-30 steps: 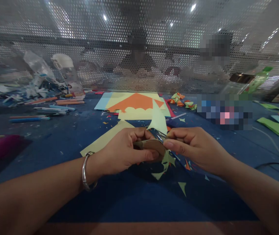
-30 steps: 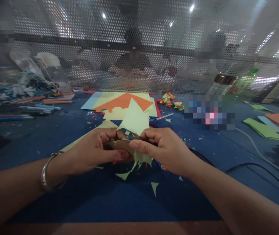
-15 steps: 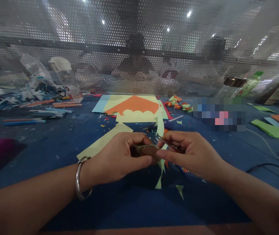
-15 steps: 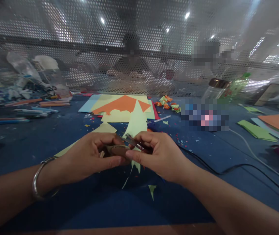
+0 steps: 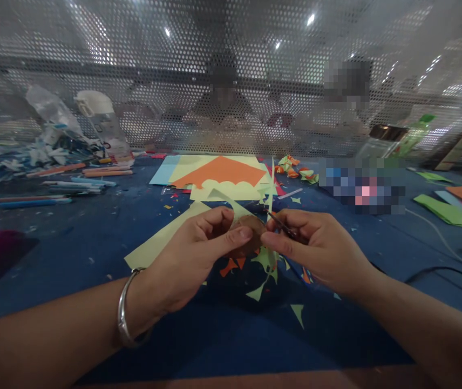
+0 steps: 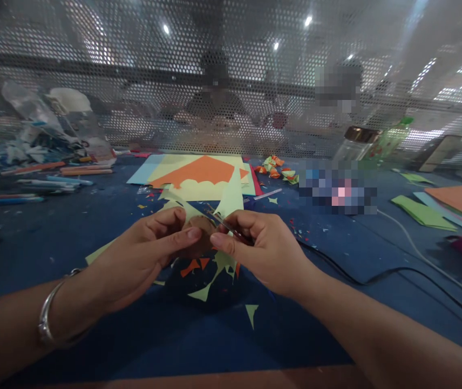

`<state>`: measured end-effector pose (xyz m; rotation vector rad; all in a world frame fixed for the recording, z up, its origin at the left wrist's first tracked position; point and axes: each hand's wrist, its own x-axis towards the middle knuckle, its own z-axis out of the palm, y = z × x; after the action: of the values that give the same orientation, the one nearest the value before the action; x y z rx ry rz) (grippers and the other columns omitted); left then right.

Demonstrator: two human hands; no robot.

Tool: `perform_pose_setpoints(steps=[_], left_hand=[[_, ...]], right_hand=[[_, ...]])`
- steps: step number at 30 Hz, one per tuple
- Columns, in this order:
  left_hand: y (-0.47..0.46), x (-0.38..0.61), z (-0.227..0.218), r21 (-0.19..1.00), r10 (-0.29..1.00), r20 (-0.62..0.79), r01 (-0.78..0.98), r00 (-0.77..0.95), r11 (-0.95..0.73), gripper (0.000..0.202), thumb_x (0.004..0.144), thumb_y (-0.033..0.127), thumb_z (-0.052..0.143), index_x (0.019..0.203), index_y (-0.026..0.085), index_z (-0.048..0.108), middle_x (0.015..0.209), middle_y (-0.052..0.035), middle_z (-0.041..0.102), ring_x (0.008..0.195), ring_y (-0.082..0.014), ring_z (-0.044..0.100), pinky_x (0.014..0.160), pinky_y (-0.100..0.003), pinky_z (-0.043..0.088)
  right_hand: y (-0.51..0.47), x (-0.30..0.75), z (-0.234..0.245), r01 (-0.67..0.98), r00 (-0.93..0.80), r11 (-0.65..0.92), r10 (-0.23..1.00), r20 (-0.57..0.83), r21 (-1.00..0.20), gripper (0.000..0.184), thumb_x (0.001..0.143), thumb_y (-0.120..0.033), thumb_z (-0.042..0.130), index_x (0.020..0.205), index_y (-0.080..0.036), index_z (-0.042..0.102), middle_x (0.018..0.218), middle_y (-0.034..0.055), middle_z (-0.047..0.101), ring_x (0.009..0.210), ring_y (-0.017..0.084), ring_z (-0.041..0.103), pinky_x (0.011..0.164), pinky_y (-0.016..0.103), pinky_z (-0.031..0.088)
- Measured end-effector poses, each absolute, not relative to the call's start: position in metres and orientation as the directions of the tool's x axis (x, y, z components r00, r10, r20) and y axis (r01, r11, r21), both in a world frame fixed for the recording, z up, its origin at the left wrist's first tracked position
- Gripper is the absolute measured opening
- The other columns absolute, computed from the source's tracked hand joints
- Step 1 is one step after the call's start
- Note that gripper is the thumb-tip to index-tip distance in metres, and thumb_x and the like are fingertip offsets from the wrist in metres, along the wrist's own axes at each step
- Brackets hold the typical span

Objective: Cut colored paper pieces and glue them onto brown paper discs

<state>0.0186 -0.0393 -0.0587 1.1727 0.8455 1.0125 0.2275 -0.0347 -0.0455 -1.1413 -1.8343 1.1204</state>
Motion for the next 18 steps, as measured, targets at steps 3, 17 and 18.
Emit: perform_pose_setpoints(steps=[3, 17, 18], left_hand=[[-0.037, 0.018, -0.058, 0.981, 0.956, 0.062, -0.193, 0.286, -0.006, 0.02, 0.088, 0.034, 0.075, 0.094, 0.017, 0.064, 0.091, -0.0007, 0.068, 0.082, -0.0123, 0.063, 0.074, -0.024, 0.051], [-0.056, 0.008, -0.05, 0.884, 0.897, 0.422, 0.157, 0.134, -0.439, 0.015, 0.096, 0.036, 0.064, 0.102, 0.023, 0.064, 0.077, 0.0036, 0.067, 0.064, -0.009, 0.056, 0.06, -0.021, 0.044], [-0.06, 0.007, -0.048, 0.844, 0.87, 0.477, 0.211, 0.128, -0.494, 0.014, 0.097, 0.036, 0.063, 0.103, 0.024, 0.065, 0.078, 0.0039, 0.068, 0.064, -0.0089, 0.057, 0.061, -0.021, 0.045]], right_hand=[[-0.035, 0.226, -0.043, 0.369, -0.416, 0.256, 0.905, 0.087, -0.894, 0.042, 0.086, -0.058, 0.069, 0.08, -0.018, 0.063, 0.069, -0.0026, 0.049, 0.061, 0.011, 0.039, 0.054, 0.026, 0.031], [-0.034, 0.229, -0.039, 0.372, -0.403, 0.333, 0.899, 0.173, -0.866, 0.05, 0.094, -0.062, 0.055, 0.071, -0.018, 0.054, 0.063, -0.0045, 0.038, 0.054, 0.008, 0.03, 0.048, 0.025, 0.023], [-0.033, 0.229, -0.038, 0.4, -0.406, 0.336, 0.899, 0.164, -0.853, 0.05, 0.095, -0.062, 0.054, 0.07, -0.019, 0.052, 0.063, -0.0044, 0.039, 0.055, 0.008, 0.031, 0.049, 0.025, 0.024]])
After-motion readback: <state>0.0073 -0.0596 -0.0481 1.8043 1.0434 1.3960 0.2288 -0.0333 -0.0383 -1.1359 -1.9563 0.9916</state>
